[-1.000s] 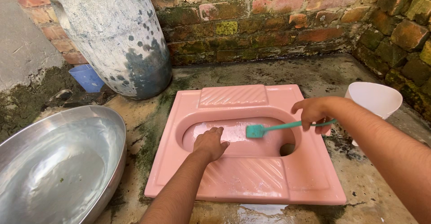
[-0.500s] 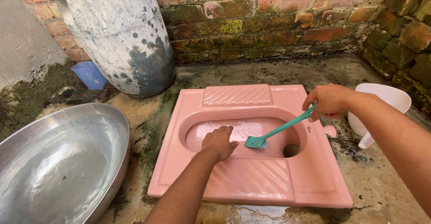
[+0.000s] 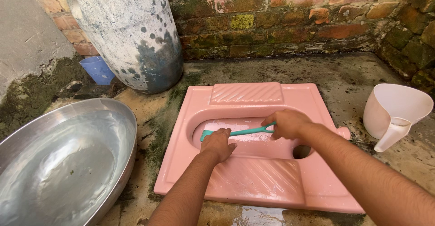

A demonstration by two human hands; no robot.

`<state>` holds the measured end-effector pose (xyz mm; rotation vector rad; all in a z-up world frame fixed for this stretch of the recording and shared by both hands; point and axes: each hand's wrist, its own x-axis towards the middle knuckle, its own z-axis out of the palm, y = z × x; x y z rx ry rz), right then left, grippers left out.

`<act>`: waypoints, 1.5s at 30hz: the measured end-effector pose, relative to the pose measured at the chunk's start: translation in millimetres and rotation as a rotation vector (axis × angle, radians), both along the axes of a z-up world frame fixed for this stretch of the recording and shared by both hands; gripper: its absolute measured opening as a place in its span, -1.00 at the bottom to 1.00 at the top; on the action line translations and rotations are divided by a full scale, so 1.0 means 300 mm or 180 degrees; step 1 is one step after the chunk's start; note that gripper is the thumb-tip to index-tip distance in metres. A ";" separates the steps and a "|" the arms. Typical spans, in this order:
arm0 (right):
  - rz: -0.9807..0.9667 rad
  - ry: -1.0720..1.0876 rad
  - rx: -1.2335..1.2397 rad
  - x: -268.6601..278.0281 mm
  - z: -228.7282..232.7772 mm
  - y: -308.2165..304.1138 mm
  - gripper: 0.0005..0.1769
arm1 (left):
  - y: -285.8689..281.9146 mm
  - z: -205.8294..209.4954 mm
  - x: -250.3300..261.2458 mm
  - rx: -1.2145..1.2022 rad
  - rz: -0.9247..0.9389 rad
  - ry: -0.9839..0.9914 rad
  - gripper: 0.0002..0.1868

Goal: The person washes a pink squat toilet by pouring water from a pitcher, applying detergent from a bag, and scrubbing the surfaces with a long-handled brush.

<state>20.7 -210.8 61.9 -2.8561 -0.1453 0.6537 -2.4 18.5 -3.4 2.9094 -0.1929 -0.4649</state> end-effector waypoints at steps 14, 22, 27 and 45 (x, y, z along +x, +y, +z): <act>-0.0336 0.0229 -0.0450 0.069 -0.038 -0.369 -0.33 | 0.077 -0.004 -0.008 0.0025 0.0060 -0.0031 -0.30; 0.0714 0.0081 -0.0047 0.101 -0.108 -0.120 -0.32 | 0.061 0.007 -0.016 -0.0124 0.0054 -0.0129 -0.41; 0.0498 0.0526 -0.0096 0.167 0.008 -0.184 -0.38 | 0.058 0.026 -0.019 -0.0264 0.0061 -0.0297 -0.45; 0.0515 -0.0208 -0.0678 0.089 -0.022 0.042 -0.34 | 0.151 0.010 -0.006 -0.0394 0.0735 -0.1330 -0.60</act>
